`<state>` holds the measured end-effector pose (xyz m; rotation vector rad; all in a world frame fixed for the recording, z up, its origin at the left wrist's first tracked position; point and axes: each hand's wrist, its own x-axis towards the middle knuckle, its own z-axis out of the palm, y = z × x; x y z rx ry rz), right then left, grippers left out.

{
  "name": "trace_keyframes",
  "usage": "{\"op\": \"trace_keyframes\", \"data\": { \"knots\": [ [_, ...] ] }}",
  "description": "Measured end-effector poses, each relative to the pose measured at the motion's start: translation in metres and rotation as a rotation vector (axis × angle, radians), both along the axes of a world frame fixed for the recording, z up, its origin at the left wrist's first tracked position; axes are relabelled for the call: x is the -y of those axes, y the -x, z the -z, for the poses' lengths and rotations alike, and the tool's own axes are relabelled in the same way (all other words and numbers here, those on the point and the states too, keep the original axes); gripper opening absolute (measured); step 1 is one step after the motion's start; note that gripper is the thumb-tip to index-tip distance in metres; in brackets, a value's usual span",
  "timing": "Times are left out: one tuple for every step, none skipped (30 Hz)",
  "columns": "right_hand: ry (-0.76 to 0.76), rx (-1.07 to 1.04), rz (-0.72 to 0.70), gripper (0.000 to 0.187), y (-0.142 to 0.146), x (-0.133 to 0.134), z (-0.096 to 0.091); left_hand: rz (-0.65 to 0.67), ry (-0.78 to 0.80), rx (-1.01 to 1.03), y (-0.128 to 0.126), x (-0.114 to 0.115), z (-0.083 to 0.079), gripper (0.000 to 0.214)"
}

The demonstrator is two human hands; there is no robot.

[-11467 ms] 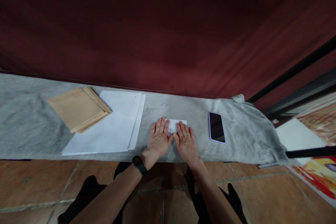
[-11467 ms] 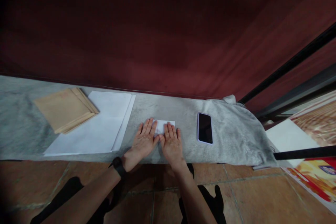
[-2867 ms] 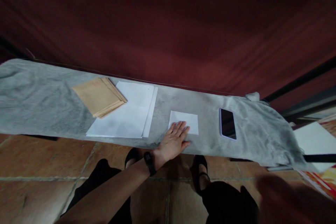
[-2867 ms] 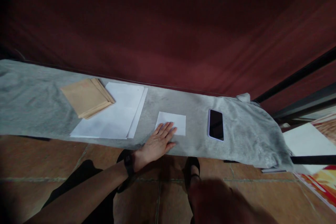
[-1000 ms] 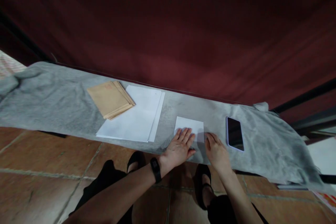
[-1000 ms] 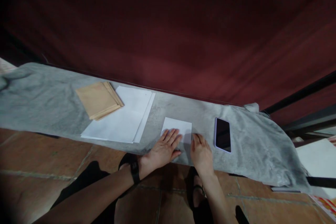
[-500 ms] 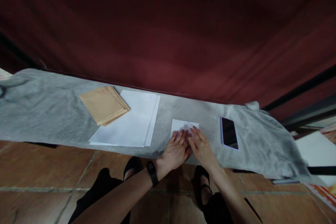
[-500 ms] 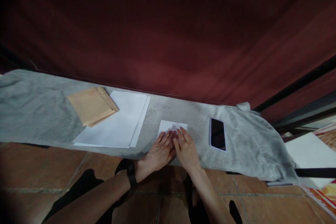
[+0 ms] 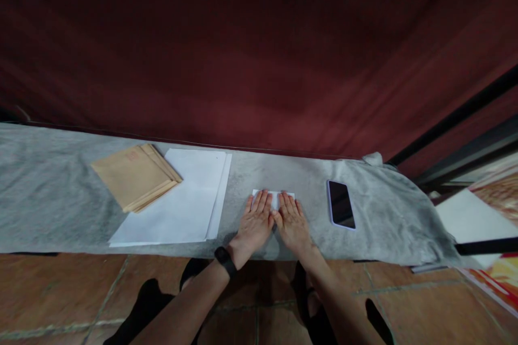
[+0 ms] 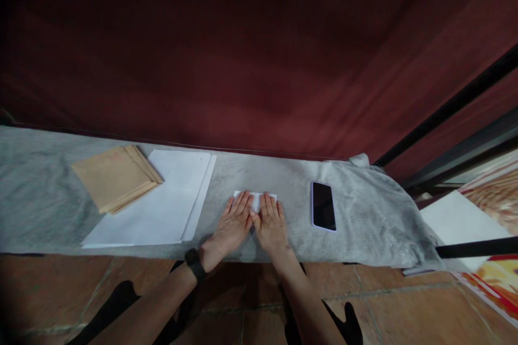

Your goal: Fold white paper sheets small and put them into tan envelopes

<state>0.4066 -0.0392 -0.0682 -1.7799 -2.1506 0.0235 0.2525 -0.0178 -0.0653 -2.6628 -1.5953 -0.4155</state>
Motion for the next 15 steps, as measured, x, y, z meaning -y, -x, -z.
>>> {"op": "trace_keyframes", "data": {
  "knots": [
    [-0.018, 0.01, 0.015, 0.059, -0.002, -0.001, 0.002, -0.005, 0.005, -0.004, 0.001, 0.0, 0.0, 0.056],
    [-0.034, 0.02, 0.032, 0.059, -0.004, -0.001, 0.003, -0.016, 0.008, -0.008, 0.002, -0.001, -0.001, 0.056],
    [-0.048, 0.03, 0.051, 0.059, -0.006, -0.002, 0.004, -0.031, 0.013, -0.013, 0.003, -0.001, -0.002, 0.057],
    [-0.057, 0.039, 0.07, 0.059, -0.009, -0.003, 0.005, -0.051, 0.02, -0.018, 0.005, -0.002, -0.004, 0.057],
    [-0.061, 0.046, 0.085, 0.059, -0.012, -0.005, 0.005, -0.07, 0.028, -0.023, 0.007, -0.003, -0.005, 0.057],
    [-0.06, 0.049, 0.097, 0.058, -0.015, -0.006, 0.005, -0.084, 0.035, -0.026, 0.009, -0.004, -0.007, 0.057],
    [-0.057, 0.048, 0.102, 0.056, -0.017, -0.008, 0.005, -0.089, 0.041, -0.027, 0.011, -0.006, -0.008, 0.056],
    [-0.052, 0.044, 0.1, 0.053, -0.02, -0.01, 0.003, -0.084, 0.045, -0.026, 0.013, -0.008, -0.01, 0.055],
    [-0.045, 0.038, 0.092, 0.051, -0.023, -0.012, 0.002, -0.077, 0.045, -0.021, 0.014, -0.01, -0.012, 0.054],
    [-0.037, 0.029, 0.084, 0.048, -0.026, -0.015, 0.0, -0.072, 0.041, -0.013, 0.015, -0.013, -0.013, 0.052],
    [-0.029, 0.022, 0.078, 0.047, -0.028, -0.018, -0.002, -0.068, 0.036, -0.003, 0.016, -0.016, -0.015, 0.05],
    [-0.02, 0.016, 0.075, 0.047, -0.03, -0.021, -0.004, -0.066, 0.031, 0.009, 0.015, -0.019, -0.017, 0.048],
    [-0.009, 0.011, 0.075, 0.047, -0.031, -0.023, -0.006, -0.066, 0.026, 0.02, 0.015, -0.022, -0.019, 0.046],
    [0.0, 0.007, 0.078, 0.047, -0.032, -0.026, -0.008, -0.066, 0.022, 0.03, 0.013, -0.025, -0.021, 0.045],
    [0.008, 0.001, 0.084, 0.046, -0.032, -0.028, -0.01, -0.069, 0.02, 0.038, 0.012, -0.027, -0.022, 0.045]
  ]
}}
